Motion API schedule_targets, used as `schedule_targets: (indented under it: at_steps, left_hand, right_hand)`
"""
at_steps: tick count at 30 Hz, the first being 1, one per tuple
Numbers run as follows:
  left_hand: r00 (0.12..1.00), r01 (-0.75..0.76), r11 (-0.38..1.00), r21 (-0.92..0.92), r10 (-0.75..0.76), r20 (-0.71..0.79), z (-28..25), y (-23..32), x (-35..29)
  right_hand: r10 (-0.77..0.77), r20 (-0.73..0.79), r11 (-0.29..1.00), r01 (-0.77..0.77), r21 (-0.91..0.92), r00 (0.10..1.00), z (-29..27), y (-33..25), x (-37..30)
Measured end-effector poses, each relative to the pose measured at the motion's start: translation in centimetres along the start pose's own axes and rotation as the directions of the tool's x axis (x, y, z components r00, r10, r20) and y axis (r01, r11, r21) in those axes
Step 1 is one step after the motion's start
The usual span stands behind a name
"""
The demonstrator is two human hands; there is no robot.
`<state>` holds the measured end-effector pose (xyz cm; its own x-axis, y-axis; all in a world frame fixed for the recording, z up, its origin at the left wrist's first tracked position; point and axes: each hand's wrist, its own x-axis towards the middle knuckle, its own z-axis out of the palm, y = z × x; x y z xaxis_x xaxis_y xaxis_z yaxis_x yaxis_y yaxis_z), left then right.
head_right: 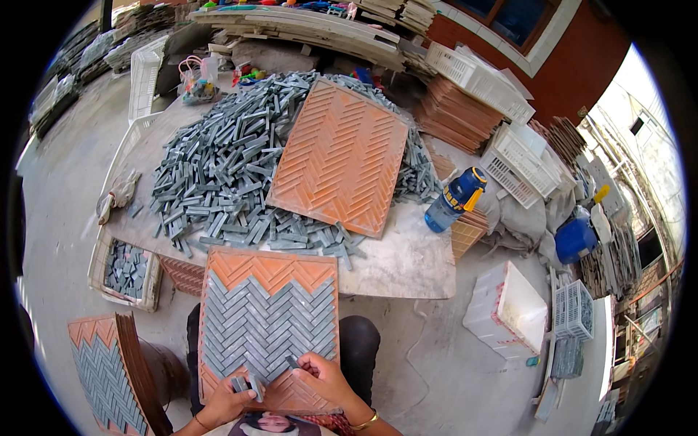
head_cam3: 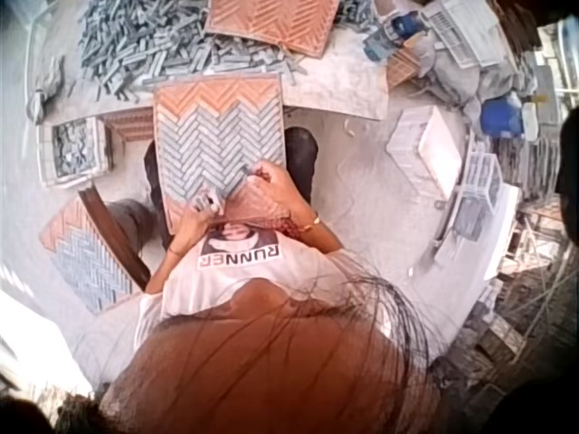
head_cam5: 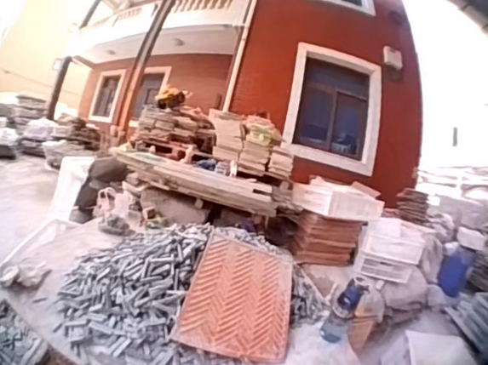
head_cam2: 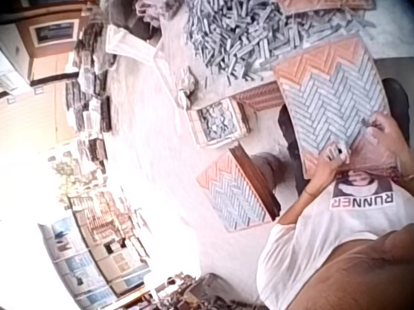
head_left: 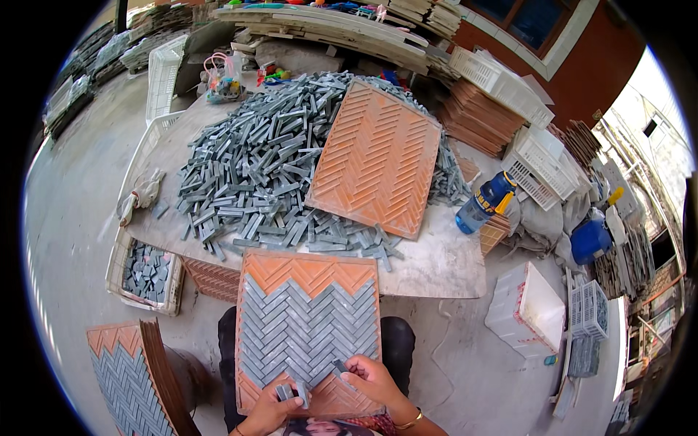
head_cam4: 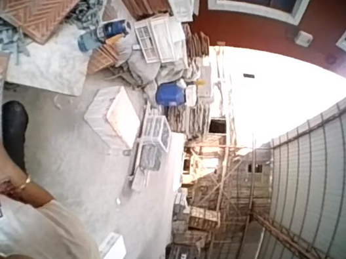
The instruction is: The person assembles small gray rectangular tiles onto a square board in a herringbone pattern. They pick tiles from a nearby pile, place them one by one, and occasionally adjust the alignment. The person also stacks completed boards and retrieves a new board to continue the task.
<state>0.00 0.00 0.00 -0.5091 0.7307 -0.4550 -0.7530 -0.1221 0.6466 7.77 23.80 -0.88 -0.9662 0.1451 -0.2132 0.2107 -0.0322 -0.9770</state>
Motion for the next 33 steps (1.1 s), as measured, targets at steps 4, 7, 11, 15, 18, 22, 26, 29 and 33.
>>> schedule_targets:
  at_steps: [4, 7, 11, 15, 18, 22, 26, 29, 33]
  left_hand:
    - [0.999, -0.036, 0.999, -0.016, 0.036, 0.005, -0.5, -0.3, 0.1]
    - [0.999, -0.037, 0.995, -0.095, 0.034, -0.038, -1.2, -1.0, 0.0]
    - [0.995, -0.029, 0.993, -0.112, 0.019, -0.095, -1.2, -0.6, -0.2]
    - [0.99, -0.06, 0.995, -0.081, 0.049, -0.135, -0.5, 0.1, -0.2]
    - [0.97, -0.105, 0.991, -0.086, 0.083, -0.231, -0.6, 0.3, -0.1]
    - [0.942, -0.241, 0.968, -0.073, 0.215, -0.259, -0.7, 1.0, -0.2]
    - [0.916, -0.314, 0.949, -0.013, 0.299, -0.268, -2.6, 1.7, -0.6]
    - [0.847, -0.427, 0.904, 0.005, 0.402, -0.347, -3.9, 2.6, -0.9]
    - [0.833, -0.437, 0.899, -0.023, 0.395, -0.387, -5.9, 3.8, -1.9]
  right_hand:
    - [0.018, 0.008, 0.998, -0.018, -0.068, 1.0, 0.3, -0.8, 0.1]
    - [0.09, -0.007, 0.986, -0.09, -0.137, 0.996, 0.2, -1.9, 0.3]
    - [0.068, -0.045, 0.996, -0.07, -0.053, 0.997, 0.4, -1.7, 0.2]
    - [0.054, -0.028, 0.989, -0.05, 0.136, 0.998, -0.6, 0.8, 0.1]
    - [0.048, -0.038, 0.972, -0.038, 0.233, 0.998, -1.6, 1.0, -0.3]
    - [0.04, -0.107, 0.992, -0.026, 0.126, 0.993, -3.3, 0.5, -0.7]
    - [0.09, -0.209, 0.995, -0.078, 0.063, 0.974, -3.9, -0.9, -1.4]
    - [0.109, -0.224, 0.991, -0.088, 0.099, 0.969, -3.8, -0.6, -1.9]
    - [0.109, -0.212, 0.988, -0.083, 0.127, 0.971, -3.3, -0.3, -2.5]
